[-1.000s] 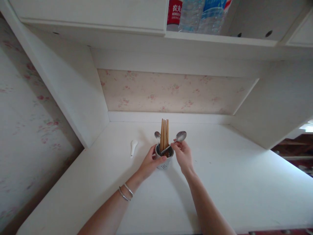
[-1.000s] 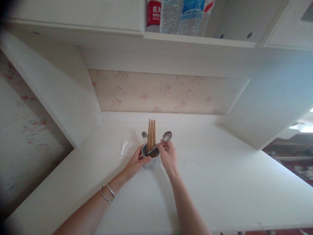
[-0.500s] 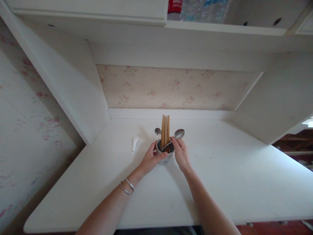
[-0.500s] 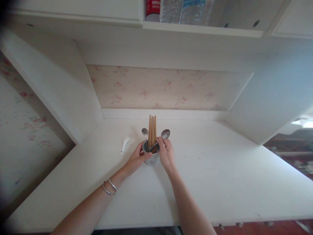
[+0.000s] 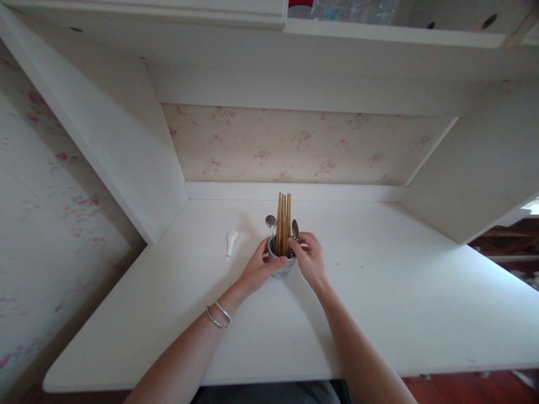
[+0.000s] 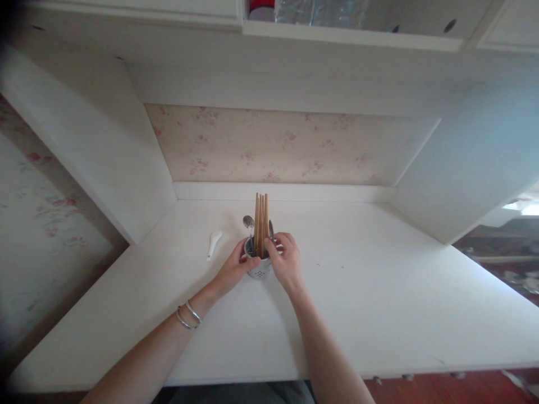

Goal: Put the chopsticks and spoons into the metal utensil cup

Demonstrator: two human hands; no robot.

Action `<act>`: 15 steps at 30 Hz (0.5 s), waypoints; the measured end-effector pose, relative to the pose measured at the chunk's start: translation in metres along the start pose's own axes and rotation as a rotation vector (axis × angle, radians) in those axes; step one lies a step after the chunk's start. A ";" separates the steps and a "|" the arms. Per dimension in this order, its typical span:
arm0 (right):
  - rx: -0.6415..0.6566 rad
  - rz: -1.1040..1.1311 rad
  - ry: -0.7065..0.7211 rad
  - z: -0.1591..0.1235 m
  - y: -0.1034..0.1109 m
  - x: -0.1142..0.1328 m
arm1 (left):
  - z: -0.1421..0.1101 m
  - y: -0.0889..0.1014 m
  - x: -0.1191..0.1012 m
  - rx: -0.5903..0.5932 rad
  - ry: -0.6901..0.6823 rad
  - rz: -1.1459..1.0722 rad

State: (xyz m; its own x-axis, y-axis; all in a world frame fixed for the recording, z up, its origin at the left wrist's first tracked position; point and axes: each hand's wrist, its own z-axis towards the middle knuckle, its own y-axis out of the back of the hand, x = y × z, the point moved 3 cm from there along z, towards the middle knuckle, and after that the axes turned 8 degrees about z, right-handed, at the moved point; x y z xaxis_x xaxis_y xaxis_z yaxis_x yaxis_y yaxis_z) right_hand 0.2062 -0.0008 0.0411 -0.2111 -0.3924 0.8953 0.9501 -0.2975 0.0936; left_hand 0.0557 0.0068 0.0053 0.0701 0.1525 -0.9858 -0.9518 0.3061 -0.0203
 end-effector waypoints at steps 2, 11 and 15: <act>-0.039 0.022 -0.033 -0.001 0.001 -0.002 | 0.000 0.000 -0.001 0.004 0.005 -0.001; 0.161 0.271 -0.152 -0.012 -0.011 -0.003 | -0.002 -0.001 -0.005 0.054 -0.030 0.028; 0.181 0.320 -0.181 -0.016 -0.015 -0.004 | -0.003 0.014 -0.011 0.104 -0.047 0.209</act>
State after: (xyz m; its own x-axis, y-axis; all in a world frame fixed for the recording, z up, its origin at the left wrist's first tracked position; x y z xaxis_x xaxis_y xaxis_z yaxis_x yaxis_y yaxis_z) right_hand 0.1890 -0.0088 0.0288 0.1299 -0.2764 0.9522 0.9898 -0.0212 -0.1412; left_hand 0.0411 0.0067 0.0150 -0.1092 0.2659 -0.9578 -0.9115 0.3577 0.2033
